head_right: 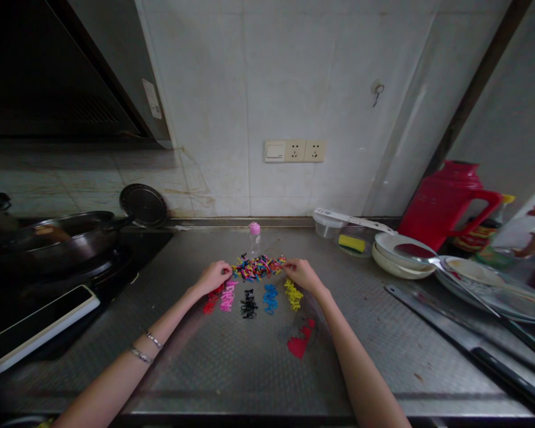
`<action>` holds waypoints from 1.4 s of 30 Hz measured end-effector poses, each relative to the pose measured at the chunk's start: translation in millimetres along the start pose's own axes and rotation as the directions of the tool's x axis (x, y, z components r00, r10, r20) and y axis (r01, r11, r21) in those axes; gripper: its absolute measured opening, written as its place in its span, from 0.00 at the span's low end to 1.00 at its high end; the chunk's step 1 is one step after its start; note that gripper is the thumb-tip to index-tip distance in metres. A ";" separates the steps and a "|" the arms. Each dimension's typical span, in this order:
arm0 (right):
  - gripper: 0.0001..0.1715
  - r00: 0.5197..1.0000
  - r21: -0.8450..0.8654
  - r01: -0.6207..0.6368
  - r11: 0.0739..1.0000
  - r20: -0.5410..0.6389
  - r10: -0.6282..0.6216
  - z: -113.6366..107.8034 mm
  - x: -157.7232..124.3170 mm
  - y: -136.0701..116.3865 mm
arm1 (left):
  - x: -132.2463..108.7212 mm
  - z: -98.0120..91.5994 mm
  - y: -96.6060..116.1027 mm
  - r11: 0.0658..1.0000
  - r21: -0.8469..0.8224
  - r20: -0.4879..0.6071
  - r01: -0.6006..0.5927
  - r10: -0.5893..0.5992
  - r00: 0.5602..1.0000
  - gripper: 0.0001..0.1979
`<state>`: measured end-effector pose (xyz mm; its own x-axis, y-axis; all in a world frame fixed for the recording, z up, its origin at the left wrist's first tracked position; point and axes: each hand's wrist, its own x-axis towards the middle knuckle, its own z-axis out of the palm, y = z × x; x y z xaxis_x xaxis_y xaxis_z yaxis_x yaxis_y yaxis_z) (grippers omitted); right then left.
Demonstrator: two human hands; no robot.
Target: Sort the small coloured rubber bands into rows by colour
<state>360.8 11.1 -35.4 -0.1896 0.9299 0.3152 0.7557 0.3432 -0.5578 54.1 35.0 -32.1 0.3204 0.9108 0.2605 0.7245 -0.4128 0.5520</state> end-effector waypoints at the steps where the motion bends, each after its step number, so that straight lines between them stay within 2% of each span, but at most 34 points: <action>1: 0.16 1.000 -0.001 -0.004 1.000 -0.004 0.004 0.6 0.0 0.4 | -0.1 0.1 0.0 1.000 0.013 0.002 -0.016 0.016 1.000 0.07; 7: 0.16 1.000 0.000 -0.015 1.000 -0.028 0.015 0.7 -1.3 2.1 | 3.8 -3.5 -6.8 0.993 0.086 -0.031 -0.083 0.086 0.996 0.08; 13: 0.16 0.998 -0.017 -0.022 1.000 -0.058 0.021 -3.5 -3.7 6.9 | 13.7 -15.4 -12.2 0.995 0.027 -0.005 -0.097 0.097 0.995 0.07; 17: 0.15 0.998 -0.036 -0.054 0.998 -0.045 0.052 -0.9 -3.8 10.6 | 11.1 -13.3 7.4 0.980 -0.072 0.119 -0.183 0.191 0.974 0.08; 23: 0.15 0.995 -0.072 -0.094 0.993 -0.037 0.091 0.7 -4.1 11.7 | 1.6 11.3 55.7 0.959 -0.075 0.308 -0.272 0.282 0.909 0.07; 26: 0.15 0.995 -0.107 -0.093 0.990 -0.041 0.089 0.2 -4.8 9.9 | 0.5 24.9 69.7 0.934 -0.048 0.322 -0.355 0.351 0.879 0.07; 29: 0.14 0.995 -0.157 -0.086 0.984 -0.054 0.078 1.7 -5.2 5.5 | 0.6 35.3 75.0 0.909 -0.015 0.315 -0.416 0.399 0.861 0.08; 33: 0.13 0.998 -0.203 -0.043 0.978 -0.049 0.033 7.8 -4.7 -1.7 | 0.8 41.5 76.8 0.908 -0.020 0.354 -0.419 0.399 0.846 0.07; 36: 0.13 1.000 -0.191 0.008 0.982 -0.007 -0.010 13.4 -3.1 -3.9 | 2.2 40.5 77.2 0.903 -0.087 0.346 -0.421 0.424 0.837 0.07; 42: 0.15 1.000 -0.199 0.009 0.980 0.011 -0.007 21.9 2.0 -2.5 | 9.1 35.6 69.2 0.910 -0.261 0.293 -0.323 0.394 0.871 0.09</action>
<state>344.8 14.9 -50.2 -0.2018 0.9289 0.3106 0.8635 0.3184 -0.3911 128.9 15.2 -19.7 0.7433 0.6345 0.2121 0.3962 -0.6730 0.6246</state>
